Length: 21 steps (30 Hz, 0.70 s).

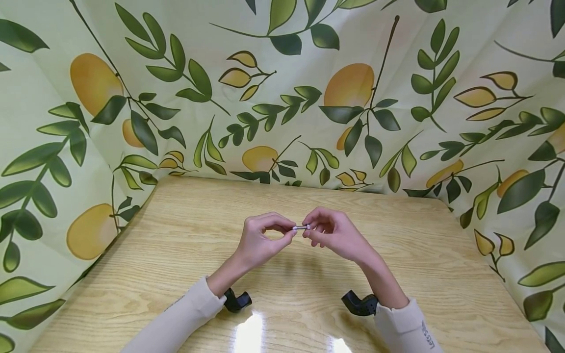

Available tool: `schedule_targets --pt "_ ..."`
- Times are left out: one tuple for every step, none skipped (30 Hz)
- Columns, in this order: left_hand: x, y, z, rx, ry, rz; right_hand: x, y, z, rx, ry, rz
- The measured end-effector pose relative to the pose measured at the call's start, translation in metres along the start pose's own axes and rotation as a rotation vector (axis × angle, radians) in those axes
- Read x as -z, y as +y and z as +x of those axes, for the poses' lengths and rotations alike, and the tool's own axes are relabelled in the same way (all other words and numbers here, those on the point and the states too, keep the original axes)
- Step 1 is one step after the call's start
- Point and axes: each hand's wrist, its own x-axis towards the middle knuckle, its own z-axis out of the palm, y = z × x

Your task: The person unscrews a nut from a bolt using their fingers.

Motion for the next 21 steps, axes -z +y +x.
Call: schedule_targets --pt "-0.0001 0.0002 0.0001 0.002 0.000 0.000 0.0000 0.0001 0.0001 0.002 0.003 0.000" --pt "-0.0002 0.0003 0.0002 0.003 0.000 0.000 0.0000 0.0002 0.0003 0.003 0.004 0.000" --pt "-0.0003 0.0003 0.0004 0.002 0.001 0.000 0.0000 0.0001 0.0004 -0.002 0.005 -0.003" --pt "-0.0003 0.0004 0.0003 0.003 0.001 -0.001 0.0003 0.0002 0.0005 -0.006 0.003 -0.010" --pt "-0.0004 0.0005 0.0004 0.004 0.001 -0.003 0.0007 0.0002 0.0005 -0.015 -0.001 -0.012" --pt "-0.0004 0.0006 0.0003 0.003 0.002 -0.004 0.0008 0.0000 0.0006 -0.025 -0.005 -0.017" --pt "-0.0004 0.0007 0.0003 0.004 0.002 -0.005 0.0009 -0.0003 0.0005 -0.035 -0.008 -0.019" --pt "-0.0003 0.0006 0.0002 0.004 0.002 -0.006 0.0009 -0.0002 0.0006 -0.042 -0.010 -0.021" --pt "-0.0002 0.0002 -0.0001 0.004 0.002 -0.005 0.0010 -0.0004 0.0005 -0.048 -0.010 -0.024" --pt "-0.0001 -0.0002 -0.0002 0.005 0.002 -0.006 0.0010 -0.0004 0.0004 -0.050 -0.010 -0.024" --pt "0.0000 -0.0005 -0.0003 0.006 0.002 -0.006 0.0008 -0.0004 0.0003 -0.052 -0.007 -0.021" --pt "0.0000 -0.0005 -0.0004 0.007 0.002 -0.005 0.0006 -0.0004 0.0003 -0.050 -0.002 -0.022" --pt "0.0000 -0.0008 -0.0004 0.006 0.001 -0.002 0.0005 -0.0003 0.0001 -0.045 0.003 -0.020" --pt "0.0000 -0.0009 -0.0004 0.006 0.001 -0.001 0.0003 0.0001 0.0001 -0.039 0.008 -0.016" --pt "-0.0001 -0.0010 -0.0004 0.006 0.000 0.000 0.0002 0.0001 0.0000 -0.033 0.013 -0.011" --pt "-0.0002 -0.0007 -0.0003 0.007 0.000 -0.001 -0.0001 0.0004 0.0001 -0.025 0.017 -0.005" --pt "-0.0002 -0.0006 -0.0003 0.006 0.000 0.000 -0.0002 0.0004 0.0003 -0.018 0.022 -0.002" --pt "-0.0002 -0.0006 -0.0002 0.005 -0.001 0.002 -0.0002 0.0006 0.0005 -0.009 0.026 0.000" --pt "-0.0001 -0.0009 -0.0002 0.004 0.000 0.002 -0.0001 0.0011 0.0007 0.002 0.029 0.001" --pt "0.0000 -0.0009 -0.0003 0.005 0.001 0.001 0.0001 0.0019 0.0010 0.012 0.029 -0.002" --pt "0.0002 -0.0008 -0.0002 0.004 0.001 0.002 0.0005 0.0017 0.0011 0.007 0.028 -0.006"
